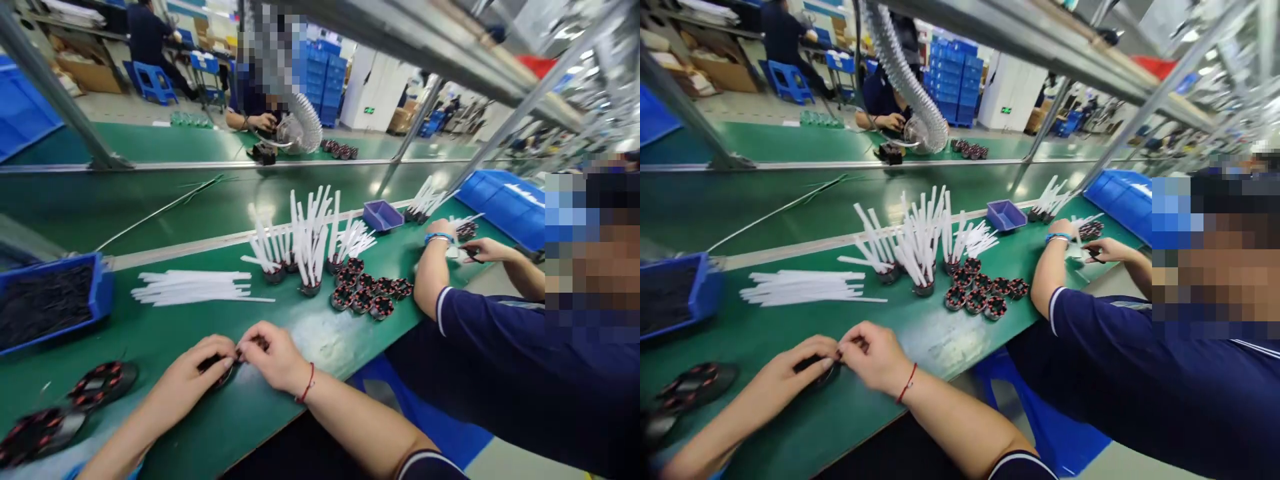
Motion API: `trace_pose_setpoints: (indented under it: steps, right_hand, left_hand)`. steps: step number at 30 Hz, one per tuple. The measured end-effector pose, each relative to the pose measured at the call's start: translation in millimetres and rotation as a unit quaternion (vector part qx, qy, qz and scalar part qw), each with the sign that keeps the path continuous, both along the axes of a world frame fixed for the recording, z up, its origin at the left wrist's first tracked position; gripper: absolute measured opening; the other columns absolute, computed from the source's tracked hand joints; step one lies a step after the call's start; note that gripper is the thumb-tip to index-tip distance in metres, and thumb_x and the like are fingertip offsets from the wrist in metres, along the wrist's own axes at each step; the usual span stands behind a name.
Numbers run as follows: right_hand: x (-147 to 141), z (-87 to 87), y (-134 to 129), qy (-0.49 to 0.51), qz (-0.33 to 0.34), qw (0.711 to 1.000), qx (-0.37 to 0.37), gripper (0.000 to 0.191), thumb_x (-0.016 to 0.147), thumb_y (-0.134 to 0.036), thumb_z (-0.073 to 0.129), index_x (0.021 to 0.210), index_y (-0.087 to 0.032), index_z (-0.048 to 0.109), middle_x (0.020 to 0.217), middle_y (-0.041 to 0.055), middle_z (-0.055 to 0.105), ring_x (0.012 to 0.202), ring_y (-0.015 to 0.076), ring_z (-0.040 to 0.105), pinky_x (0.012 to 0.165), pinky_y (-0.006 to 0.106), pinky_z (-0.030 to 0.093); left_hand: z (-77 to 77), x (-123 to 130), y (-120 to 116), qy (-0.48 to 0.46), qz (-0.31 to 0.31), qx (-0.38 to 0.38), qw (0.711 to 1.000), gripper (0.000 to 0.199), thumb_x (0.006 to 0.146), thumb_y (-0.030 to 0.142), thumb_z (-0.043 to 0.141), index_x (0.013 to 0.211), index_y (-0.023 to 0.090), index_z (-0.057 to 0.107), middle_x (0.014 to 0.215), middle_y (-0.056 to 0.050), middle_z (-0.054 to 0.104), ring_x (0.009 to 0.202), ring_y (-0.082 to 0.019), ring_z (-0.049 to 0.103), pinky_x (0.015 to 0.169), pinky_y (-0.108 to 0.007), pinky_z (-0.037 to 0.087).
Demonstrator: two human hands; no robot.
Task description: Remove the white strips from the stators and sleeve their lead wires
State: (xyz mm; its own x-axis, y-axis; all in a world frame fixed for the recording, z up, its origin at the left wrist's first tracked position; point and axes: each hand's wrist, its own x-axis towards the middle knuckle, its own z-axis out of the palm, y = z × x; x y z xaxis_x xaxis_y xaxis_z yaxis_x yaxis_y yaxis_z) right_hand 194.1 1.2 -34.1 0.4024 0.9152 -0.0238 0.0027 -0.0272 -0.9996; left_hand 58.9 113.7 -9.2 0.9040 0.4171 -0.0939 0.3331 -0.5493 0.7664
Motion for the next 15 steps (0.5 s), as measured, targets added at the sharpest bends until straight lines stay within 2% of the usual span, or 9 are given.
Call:
trace_pose_setpoints:
  steps: [3,6,11,15]
  right_hand:
    - [-3.2,4.9,-5.3,0.068,-0.003,0.998,0.005,0.009,0.08,-0.028,0.058,0.079,-0.02,0.057,0.066,-0.0033,0.061,0.062,0.0112,0.062,0.061,0.023,0.05]
    - [-4.1,5.3,-11.8,0.102,-0.021,0.995,-0.01,0.012,0.082,-0.032,0.059,0.082,-0.02,0.058,0.074,-0.0004,0.066,0.067,0.0111,0.064,0.063,0.024,0.051]
    - [-4.3,3.5,-21.0,0.078,-0.1,0.992,-0.01,0.014,0.083,-0.033,0.06,0.083,-0.019,0.057,0.084,0.0035,0.069,0.072,0.0128,0.066,0.066,0.027,0.054]
    - [-5.5,5.3,-22.1,0.066,-0.096,0.993,-0.013,0.013,0.084,-0.032,0.06,0.084,-0.019,0.057,0.085,0.0038,0.07,0.07,0.0131,0.067,0.067,0.029,0.056]
  left_hand:
    - [1.9,2.0,-8.2,-0.018,0.004,0.016,1.0,0.025,0.086,0.033,0.045,0.078,0.021,0.065,0.09,-0.004,0.067,0.091,-0.019,0.058,0.087,-0.03,0.045]
    - [-0.2,3.9,-13.5,-0.023,0.033,0.011,0.999,0.019,0.085,0.028,0.049,0.076,0.02,0.064,0.085,-0.002,0.067,0.088,-0.018,0.056,0.087,-0.032,0.041]
    - [-4.0,4.6,-19.8,-0.033,0.096,0.006,0.995,0.015,0.082,0.021,0.053,0.07,0.018,0.062,0.078,0.0,0.065,0.081,-0.016,0.054,0.084,-0.032,0.037]
    - [-2.8,4.2,-21.8,-0.05,0.098,-0.008,0.994,0.015,0.081,0.017,0.052,0.069,0.018,0.06,0.078,0.001,0.065,0.082,-0.015,0.053,0.084,-0.032,0.035]
